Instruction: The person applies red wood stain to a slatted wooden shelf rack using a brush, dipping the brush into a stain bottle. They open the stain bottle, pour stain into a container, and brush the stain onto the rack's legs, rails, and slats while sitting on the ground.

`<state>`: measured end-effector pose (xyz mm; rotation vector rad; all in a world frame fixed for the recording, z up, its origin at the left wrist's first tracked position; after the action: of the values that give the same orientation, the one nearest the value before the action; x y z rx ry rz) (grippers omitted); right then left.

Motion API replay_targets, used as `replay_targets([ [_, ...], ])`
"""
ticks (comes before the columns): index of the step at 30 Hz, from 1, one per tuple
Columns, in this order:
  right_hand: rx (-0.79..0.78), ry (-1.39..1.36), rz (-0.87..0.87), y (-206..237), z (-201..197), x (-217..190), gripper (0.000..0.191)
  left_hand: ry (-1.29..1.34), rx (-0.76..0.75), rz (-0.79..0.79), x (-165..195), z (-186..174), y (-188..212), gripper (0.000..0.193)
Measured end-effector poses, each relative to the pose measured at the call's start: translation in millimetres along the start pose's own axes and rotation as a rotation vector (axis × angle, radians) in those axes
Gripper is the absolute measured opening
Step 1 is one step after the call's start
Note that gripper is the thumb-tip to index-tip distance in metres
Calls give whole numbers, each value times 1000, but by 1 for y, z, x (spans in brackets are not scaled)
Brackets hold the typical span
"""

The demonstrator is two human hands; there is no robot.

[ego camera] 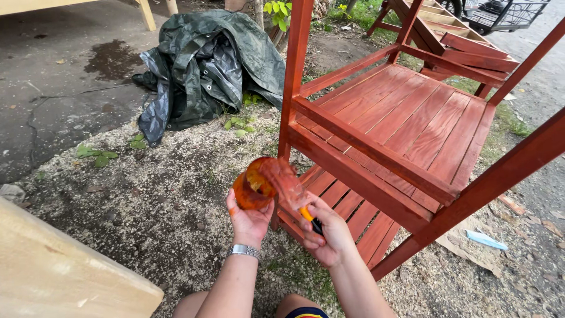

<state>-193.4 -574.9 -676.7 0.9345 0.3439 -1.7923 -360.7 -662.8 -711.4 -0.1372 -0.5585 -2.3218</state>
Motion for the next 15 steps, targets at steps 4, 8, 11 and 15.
replay_targets([
  [4,141,-55,-157,-15,12,-10,40,50,-27,-28,-11,20,-9,87],
  [8,190,-27,-317,-37,33,-21,45,44,-29,-30,-11,36,-13,84],
  [11,288,-73,-390,-57,44,-20,49,31,-18,-31,-8,39,-12,84],
  [15,398,15,-459,-89,52,-18,48,24,3,-28,-4,36,-11,84],
])
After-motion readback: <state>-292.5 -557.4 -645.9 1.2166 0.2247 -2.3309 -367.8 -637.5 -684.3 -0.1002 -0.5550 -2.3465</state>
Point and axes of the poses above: each hand's wrist, its own y-axis away from the middle knuckle, its own z-axis out of the palm, x = y × z, the point moved 2 cm from there along -y, towards the middle knuckle
